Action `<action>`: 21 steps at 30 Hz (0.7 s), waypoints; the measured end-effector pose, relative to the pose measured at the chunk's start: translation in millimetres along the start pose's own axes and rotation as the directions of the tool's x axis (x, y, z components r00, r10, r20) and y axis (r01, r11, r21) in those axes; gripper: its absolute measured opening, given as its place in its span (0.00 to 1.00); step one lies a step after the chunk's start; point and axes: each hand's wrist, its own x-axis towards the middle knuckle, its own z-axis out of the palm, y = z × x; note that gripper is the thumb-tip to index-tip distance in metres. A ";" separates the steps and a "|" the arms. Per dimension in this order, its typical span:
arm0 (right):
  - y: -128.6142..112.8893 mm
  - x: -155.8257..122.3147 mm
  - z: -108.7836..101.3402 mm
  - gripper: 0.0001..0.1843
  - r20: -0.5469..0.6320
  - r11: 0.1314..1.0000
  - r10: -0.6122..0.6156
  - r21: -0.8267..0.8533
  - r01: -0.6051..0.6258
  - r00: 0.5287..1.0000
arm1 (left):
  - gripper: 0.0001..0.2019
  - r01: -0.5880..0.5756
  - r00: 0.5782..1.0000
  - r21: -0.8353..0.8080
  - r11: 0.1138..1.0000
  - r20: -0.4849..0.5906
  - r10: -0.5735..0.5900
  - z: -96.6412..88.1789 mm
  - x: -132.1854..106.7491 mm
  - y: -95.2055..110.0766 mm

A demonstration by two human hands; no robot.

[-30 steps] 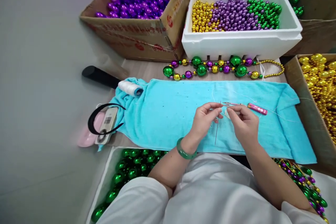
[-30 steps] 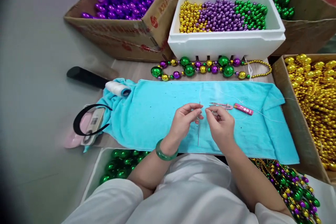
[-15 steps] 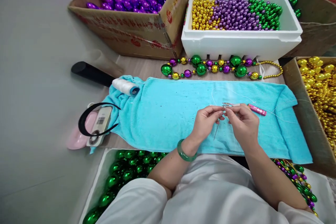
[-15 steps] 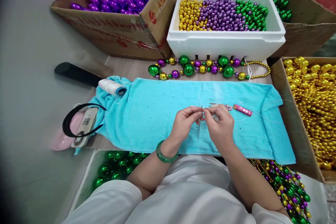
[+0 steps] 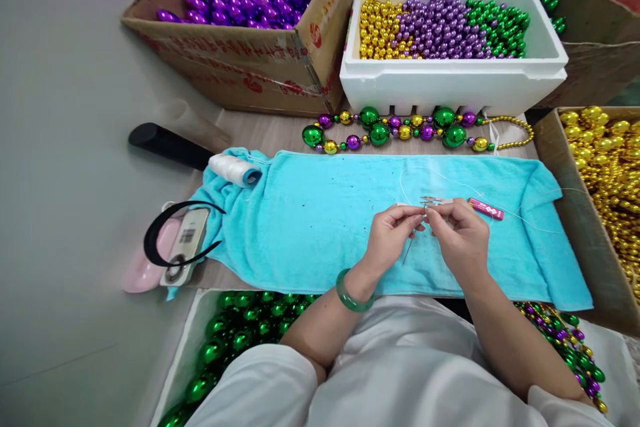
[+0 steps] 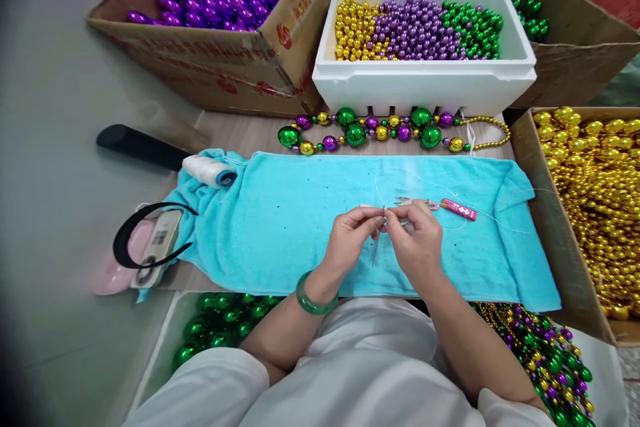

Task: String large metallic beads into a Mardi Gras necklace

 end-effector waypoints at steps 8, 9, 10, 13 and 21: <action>1.6 0.4 1.7 0.05 0.004 0.999 -0.025 -0.027 0.025 1.000 | 0.06 -0.080 0.996 0.084 0.993 -0.021 0.082 -0.6 -1.1 -2.6; 1.9 0.1 1.9 0.05 0.006 0.999 -0.023 -0.025 0.023 1.000 | 0.06 -0.097 0.995 0.105 0.990 -0.021 0.099 -0.9 -1.4 -3.4; 2.2 -0.2 2.0 0.05 0.009 1.000 -0.017 -0.023 0.017 1.000 | 0.06 -0.117 0.992 0.130 0.985 -0.021 0.121 -1.1 -1.7 -4.2; 3.2 -0.8 2.0 0.05 0.018 1.000 0.016 -0.001 -0.016 1.000 | 0.06 -0.214 0.974 0.235 0.948 -0.018 0.225 -1.6 -2.7 -6.1; 5.9 5.7 -2.3 0.05 0.082 0.987 0.123 0.090 -0.130 0.989 | 0.08 -0.282 0.956 0.366 0.887 0.030 0.291 1.3 -3.4 -10.7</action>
